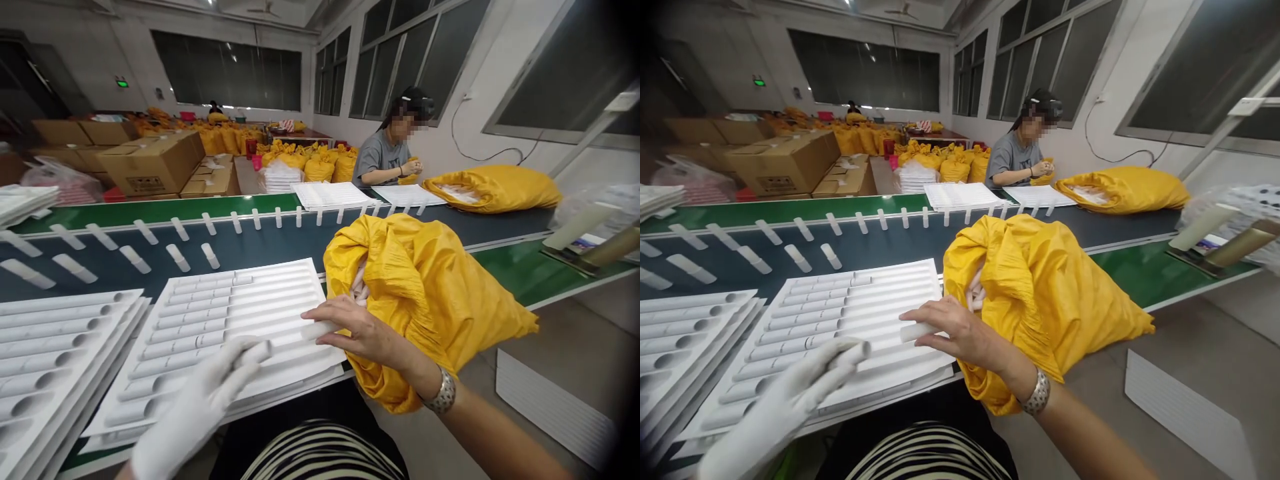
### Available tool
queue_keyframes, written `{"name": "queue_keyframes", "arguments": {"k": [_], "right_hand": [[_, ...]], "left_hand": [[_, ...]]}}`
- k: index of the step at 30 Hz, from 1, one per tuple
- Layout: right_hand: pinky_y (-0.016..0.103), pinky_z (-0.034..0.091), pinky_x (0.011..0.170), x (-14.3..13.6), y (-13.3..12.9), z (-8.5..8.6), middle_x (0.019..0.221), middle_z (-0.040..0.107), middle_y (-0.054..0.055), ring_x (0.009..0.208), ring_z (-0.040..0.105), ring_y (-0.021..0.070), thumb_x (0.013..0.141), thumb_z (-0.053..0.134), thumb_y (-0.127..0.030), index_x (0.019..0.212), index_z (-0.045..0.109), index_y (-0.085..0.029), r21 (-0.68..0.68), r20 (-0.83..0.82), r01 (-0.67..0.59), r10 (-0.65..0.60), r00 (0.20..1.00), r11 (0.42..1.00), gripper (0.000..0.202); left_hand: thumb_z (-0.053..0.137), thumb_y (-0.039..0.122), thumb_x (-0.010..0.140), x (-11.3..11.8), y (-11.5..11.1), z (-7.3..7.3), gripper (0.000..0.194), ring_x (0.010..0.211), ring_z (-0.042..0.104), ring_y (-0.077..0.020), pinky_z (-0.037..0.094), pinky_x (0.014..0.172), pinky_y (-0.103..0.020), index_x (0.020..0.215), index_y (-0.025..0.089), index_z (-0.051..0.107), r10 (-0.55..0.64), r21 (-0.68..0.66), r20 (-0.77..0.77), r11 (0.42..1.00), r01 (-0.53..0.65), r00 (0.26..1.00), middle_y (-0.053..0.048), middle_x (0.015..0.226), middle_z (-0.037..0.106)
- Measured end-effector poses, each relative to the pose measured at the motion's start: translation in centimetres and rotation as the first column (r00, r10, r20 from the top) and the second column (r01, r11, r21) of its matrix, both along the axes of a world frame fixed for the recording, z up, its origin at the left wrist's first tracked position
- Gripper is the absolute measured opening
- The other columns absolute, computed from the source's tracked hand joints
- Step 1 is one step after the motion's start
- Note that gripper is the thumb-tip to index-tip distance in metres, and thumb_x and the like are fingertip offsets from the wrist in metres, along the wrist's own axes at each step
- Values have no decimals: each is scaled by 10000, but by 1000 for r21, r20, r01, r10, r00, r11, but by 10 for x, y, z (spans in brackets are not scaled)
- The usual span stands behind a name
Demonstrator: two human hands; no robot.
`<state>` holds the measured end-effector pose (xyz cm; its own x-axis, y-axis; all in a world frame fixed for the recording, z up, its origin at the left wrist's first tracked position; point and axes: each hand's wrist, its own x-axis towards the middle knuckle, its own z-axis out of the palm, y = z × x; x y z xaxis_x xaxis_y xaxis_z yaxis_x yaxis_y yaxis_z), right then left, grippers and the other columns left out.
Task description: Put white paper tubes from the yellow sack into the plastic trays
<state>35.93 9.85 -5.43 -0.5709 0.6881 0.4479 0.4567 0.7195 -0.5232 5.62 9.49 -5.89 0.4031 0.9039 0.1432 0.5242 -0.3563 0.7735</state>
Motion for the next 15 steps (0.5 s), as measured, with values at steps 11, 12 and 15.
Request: {"name": "queue_keyframes", "arguments": {"k": [11, 12, 15], "right_hand": [[262, 504, 715, 11, -1, 4, 924, 722, 46, 767, 677, 167, 969, 625, -492, 1107, 653, -172, -272, 82, -7, 31, 996, 962, 349], [246, 503, 690, 13, -2, 4, 972, 720, 39, 742, 669, 151, 946, 648, -520, 1167, 630, -186, -360, 61, 20, 2, 998, 933, 400], [235, 496, 697, 21, -6, 1, 1080, 686, 29, 779, 637, 143, 855, 745, -560, 1273, 553, -224, -443, 44, 106, -97, 994, 890, 570]], "left_hand": [[493, 414, 991, 76, -6, -11, 290, 1083, 648, -225, 508, 990, -322, 1182, 281, 665, -181, -157, 235, 962, 221, 955, -36, 1170, 707], [496, 386, 992, 77, -7, -17, 280, 1138, 632, -229, 485, 1036, -337, 1208, 293, 648, -182, -101, 247, 972, 212, 952, -33, 1199, 698], [497, 374, 984, 77, -8, -25, 276, 1145, 630, -241, 477, 1051, -363, 1210, 297, 636, -129, -78, 235, 985, 151, 963, -41, 1192, 695]]}}
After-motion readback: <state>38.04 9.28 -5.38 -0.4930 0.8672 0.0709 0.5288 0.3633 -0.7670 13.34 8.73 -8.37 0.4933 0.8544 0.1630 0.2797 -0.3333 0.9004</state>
